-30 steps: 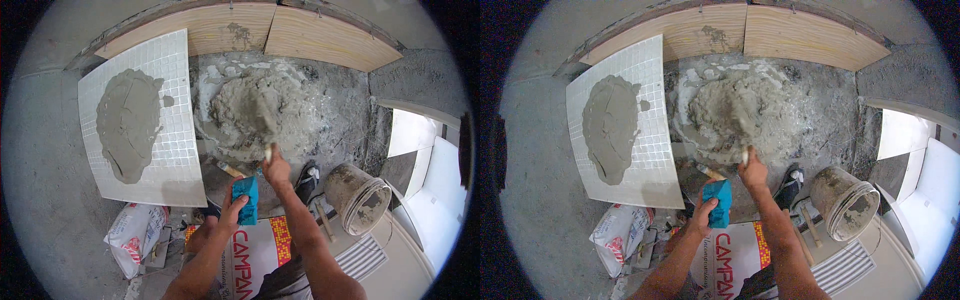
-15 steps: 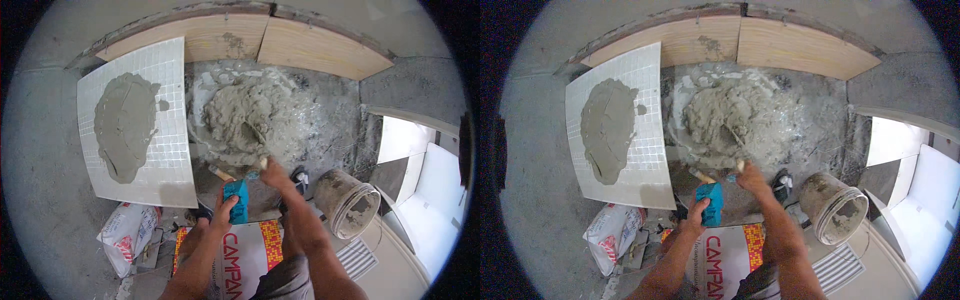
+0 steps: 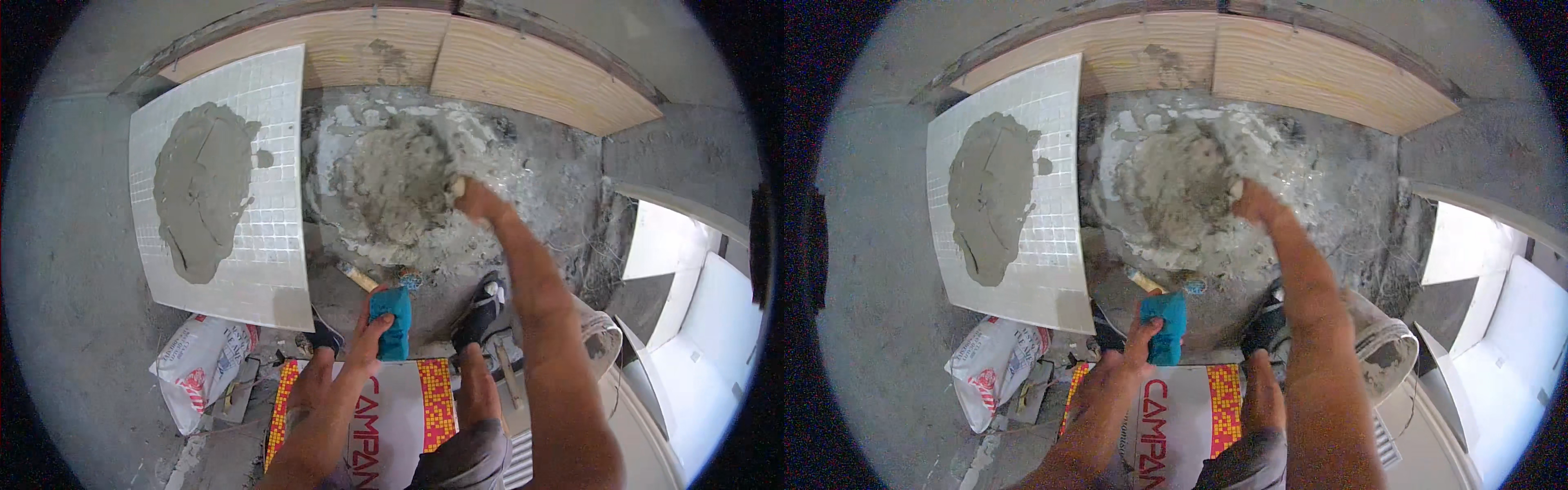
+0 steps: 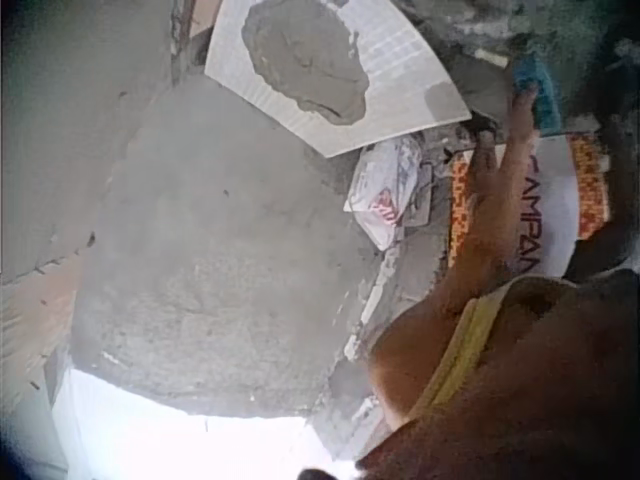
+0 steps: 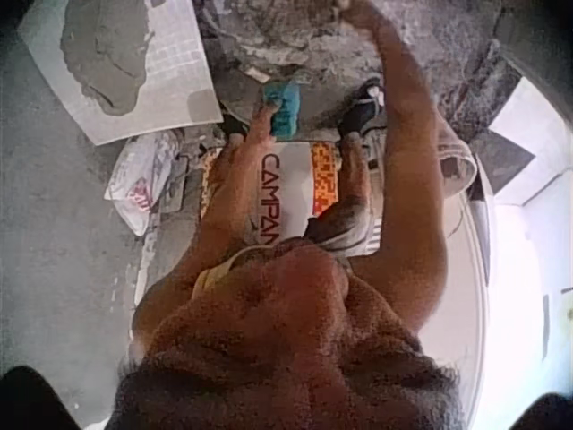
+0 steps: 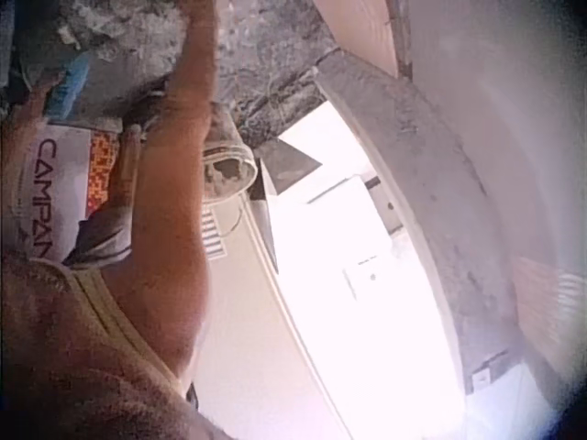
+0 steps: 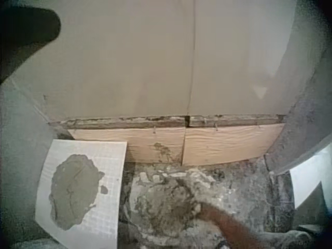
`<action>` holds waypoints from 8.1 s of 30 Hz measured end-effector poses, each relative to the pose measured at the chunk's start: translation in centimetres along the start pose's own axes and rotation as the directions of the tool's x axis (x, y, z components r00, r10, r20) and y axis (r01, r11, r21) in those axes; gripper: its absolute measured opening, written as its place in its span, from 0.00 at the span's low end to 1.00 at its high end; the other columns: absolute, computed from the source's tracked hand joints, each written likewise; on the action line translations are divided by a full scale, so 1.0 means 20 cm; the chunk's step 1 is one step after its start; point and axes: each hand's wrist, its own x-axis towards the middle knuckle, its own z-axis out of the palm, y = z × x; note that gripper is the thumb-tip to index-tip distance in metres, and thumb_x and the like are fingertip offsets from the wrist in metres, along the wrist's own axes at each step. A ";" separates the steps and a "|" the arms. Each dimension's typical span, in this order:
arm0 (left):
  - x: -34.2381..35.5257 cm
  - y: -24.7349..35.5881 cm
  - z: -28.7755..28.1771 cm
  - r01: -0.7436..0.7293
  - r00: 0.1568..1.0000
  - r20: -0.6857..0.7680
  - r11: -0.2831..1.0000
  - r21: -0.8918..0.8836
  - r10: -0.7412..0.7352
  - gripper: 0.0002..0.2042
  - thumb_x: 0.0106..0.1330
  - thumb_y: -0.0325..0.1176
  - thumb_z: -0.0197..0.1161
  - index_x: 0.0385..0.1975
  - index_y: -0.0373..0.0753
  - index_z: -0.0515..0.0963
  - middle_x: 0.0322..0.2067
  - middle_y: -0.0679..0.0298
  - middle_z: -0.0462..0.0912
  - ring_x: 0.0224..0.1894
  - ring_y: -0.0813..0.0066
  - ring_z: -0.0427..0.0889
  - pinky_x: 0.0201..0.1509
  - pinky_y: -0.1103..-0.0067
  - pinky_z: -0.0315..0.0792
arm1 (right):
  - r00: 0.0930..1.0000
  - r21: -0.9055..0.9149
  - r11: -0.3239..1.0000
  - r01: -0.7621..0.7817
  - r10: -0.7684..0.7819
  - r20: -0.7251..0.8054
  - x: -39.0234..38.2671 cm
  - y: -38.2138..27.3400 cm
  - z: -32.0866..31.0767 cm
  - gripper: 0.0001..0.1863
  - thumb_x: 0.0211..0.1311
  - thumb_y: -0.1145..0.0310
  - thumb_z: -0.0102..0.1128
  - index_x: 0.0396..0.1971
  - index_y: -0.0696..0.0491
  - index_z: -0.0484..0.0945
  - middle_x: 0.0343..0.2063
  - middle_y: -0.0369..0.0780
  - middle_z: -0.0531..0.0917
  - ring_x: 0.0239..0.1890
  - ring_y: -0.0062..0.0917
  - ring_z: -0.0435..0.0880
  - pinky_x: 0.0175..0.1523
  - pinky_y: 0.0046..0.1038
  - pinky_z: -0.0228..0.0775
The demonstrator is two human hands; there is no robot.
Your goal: The person applies mortar to the back of a large white tile using two trowels, spreading the mixture across the surface and then scraping off the edges before lifting the tile.
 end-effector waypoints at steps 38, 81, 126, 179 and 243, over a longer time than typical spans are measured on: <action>0.06 0.01 0.09 0.143 0.987 0.045 0.971 0.191 -0.154 0.31 0.61 0.34 0.61 0.66 0.56 0.62 0.51 0.63 0.72 0.46 0.69 0.75 0.48 0.71 0.75 | 0.956 -0.196 0.978 -0.067 0.007 -0.292 -0.50 0.48 -0.07 0.23 0.52 0.65 0.61 0.50 0.52 0.73 0.33 0.52 0.84 0.37 0.48 0.84 0.44 0.46 0.75; -0.04 0.19 -0.09 0.059 0.996 0.064 0.989 0.139 -0.068 0.36 0.52 0.31 0.59 0.67 0.48 0.60 0.50 0.59 0.76 0.39 0.65 0.81 0.40 0.69 0.80 | 0.975 0.993 0.069 -0.097 0.205 0.081 -0.58 0.07 1.14 0.07 0.59 0.71 0.52 0.22 0.52 0.69 0.12 0.35 0.70 0.11 0.24 0.71 0.16 0.30 0.63; -0.01 0.12 -0.06 0.013 0.999 0.029 0.993 0.115 -0.017 0.34 0.56 0.29 0.56 0.67 0.50 0.61 0.47 0.60 0.76 0.36 0.67 0.80 0.39 0.69 0.79 | 0.961 0.164 0.983 -0.086 0.126 -0.247 -0.98 0.13 0.96 0.28 0.65 0.49 0.52 0.50 0.60 0.67 0.26 0.57 0.82 0.32 0.55 0.82 0.40 0.50 0.73; 0.02 0.27 -0.09 -0.020 0.998 0.056 0.998 -0.062 0.023 0.34 0.54 0.30 0.56 0.66 0.52 0.62 0.44 0.60 0.75 0.35 0.68 0.79 0.36 0.69 0.80 | 0.998 -0.320 0.946 -0.043 0.057 0.034 -0.82 0.03 0.41 0.21 0.58 0.61 0.58 0.49 0.52 0.67 0.33 0.53 0.84 0.37 0.49 0.84 0.41 0.47 0.76; 0.52 0.59 0.34 -0.114 0.934 -0.236 0.850 0.514 0.268 0.10 0.61 0.25 0.48 0.35 0.41 0.77 0.26 0.68 0.72 0.24 0.75 0.70 0.28 0.74 0.70 | 1.000 -0.108 0.994 0.013 -0.015 -0.014 -0.45 -0.36 0.51 0.24 0.57 0.70 0.58 0.51 0.63 0.61 0.33 0.58 0.82 0.40 0.51 0.84 0.44 0.46 0.75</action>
